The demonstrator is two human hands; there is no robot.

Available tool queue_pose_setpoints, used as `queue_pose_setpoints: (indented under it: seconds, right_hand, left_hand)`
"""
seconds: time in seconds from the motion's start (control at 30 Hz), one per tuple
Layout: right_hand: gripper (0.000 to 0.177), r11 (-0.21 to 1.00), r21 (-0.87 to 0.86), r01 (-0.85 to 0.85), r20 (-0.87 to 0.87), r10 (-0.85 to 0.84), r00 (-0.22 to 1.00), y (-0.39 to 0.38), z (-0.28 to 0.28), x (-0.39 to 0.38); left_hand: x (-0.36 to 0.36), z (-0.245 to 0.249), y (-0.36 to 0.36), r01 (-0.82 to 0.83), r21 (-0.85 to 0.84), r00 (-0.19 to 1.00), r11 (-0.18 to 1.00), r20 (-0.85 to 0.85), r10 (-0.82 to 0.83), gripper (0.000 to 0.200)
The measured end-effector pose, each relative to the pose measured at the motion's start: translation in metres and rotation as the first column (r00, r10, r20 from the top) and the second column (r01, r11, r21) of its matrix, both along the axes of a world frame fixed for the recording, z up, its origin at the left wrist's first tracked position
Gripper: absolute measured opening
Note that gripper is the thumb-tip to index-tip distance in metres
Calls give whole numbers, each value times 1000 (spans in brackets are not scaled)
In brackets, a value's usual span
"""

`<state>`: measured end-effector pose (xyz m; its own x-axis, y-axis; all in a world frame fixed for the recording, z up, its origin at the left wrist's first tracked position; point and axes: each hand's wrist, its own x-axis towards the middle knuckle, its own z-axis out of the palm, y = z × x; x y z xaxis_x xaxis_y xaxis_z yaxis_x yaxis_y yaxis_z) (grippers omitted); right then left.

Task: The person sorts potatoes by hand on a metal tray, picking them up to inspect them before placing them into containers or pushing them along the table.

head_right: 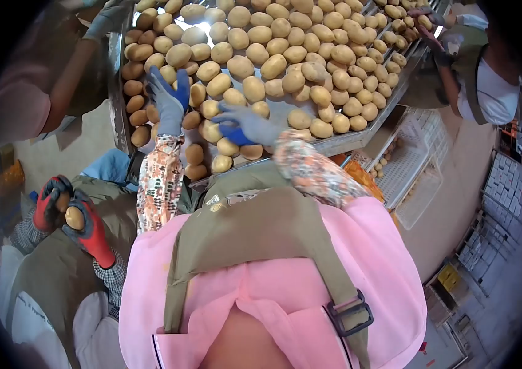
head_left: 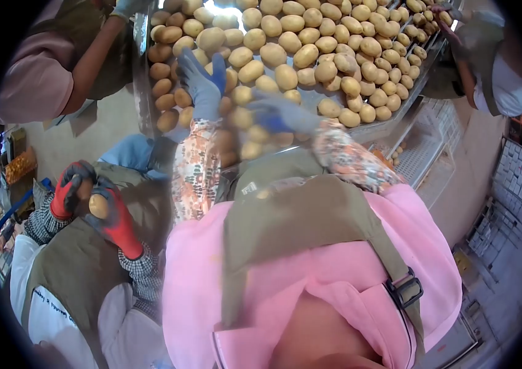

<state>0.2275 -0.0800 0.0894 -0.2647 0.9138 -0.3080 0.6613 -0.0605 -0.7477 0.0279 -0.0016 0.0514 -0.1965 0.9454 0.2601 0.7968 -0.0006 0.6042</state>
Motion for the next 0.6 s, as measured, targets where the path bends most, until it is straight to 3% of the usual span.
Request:
queue_pose_setpoints:
  seconds: [0.03, 0.07, 0.1, 0.13, 0.17, 0.2, 0.23, 0.27, 0.3, 0.33, 0.37, 0.4, 0.43, 0.47, 0.53, 0.6]
  right_hand:
    - [43, 984, -147, 96, -255, -132, 958, 1, 12, 23]
    - [41, 939, -309, 152, -467, -289, 835, 1, 17, 40]
    - [41, 938, -306, 160, -463, -294, 836, 2, 18, 57]
    - [40, 951, -142, 274, -269, -304, 914, 8, 17, 78]
    - [39, 937, 44, 346, -64, -343, 937, 18, 15, 100]
    - [39, 901, 233, 366, 133, -403, 906, 31, 10, 120]
    - [38, 850, 407, 335, 310, -474, 824, 42, 3, 138]
    - [38, 790, 557, 256, 455, -549, 701, 53, -6, 153]
    - [44, 853, 472, 224, 373, -423, 826, 49, -62, 167]
    - [46, 830, 550, 93, 473, -401, 785, 31, -32, 133]
    - [47, 855, 462, 237, 437, -452, 778, 25, -14, 108]
    - [48, 858, 355, 372, 407, -500, 764, 20, -5, 92]
    - [52, 851, 408, 331, 332, -476, 815, 8, -25, 88]
    - [55, 838, 461, 292, 249, -438, 864, -3, -46, 79]
    - [68, 923, 317, 218, 229, -298, 927, -34, -47, 46]
    - [63, 961, 272, -47, 620, -137, 772, -65, -54, 22]
  left_hand:
    - [0, -9, -11, -31, -128, 997, 991, -71, 22, 78]
    - [-4, -14, -25, -34, -129, 997, 991, -71, 25, 78]
    - [-5, -15, -41, -4, -336, 965, 942, -249, -85, 77]
    - [-1, -18, -55, -3, -525, 893, 851, -384, -234, 75]
    - [0, -21, -68, 13, -555, 899, 832, -358, -253, 73]
    - [-5, -30, -76, 25, -583, 902, 812, -337, -270, 71]
    - [-18, -68, -91, 20, -503, 918, 864, -333, -215, 72]
    - [-20, -76, -106, 29, -502, 916, 865, -334, -224, 72]
    - [-22, -71, -125, 60, -441, 957, 896, -229, -177, 75]
    - [-23, -65, -139, 81, -372, 984, 925, -117, -133, 78]
    - [-21, -56, -147, 79, -367, 984, 927, -121, -132, 78]
    - [-19, -44, -156, 37, -520, 988, 853, -107, -107, 83]
    - [-16, -36, -167, -10, -659, 992, 752, -100, -74, 87]
    - [-13, -47, -183, -33, -594, 980, 804, -176, -89, 92]
    - [-11, -53, -192, -55, -651, 961, 757, -240, -138, 94]
    - [-13, -60, -195, -88, -659, 959, 747, -259, -116, 99]
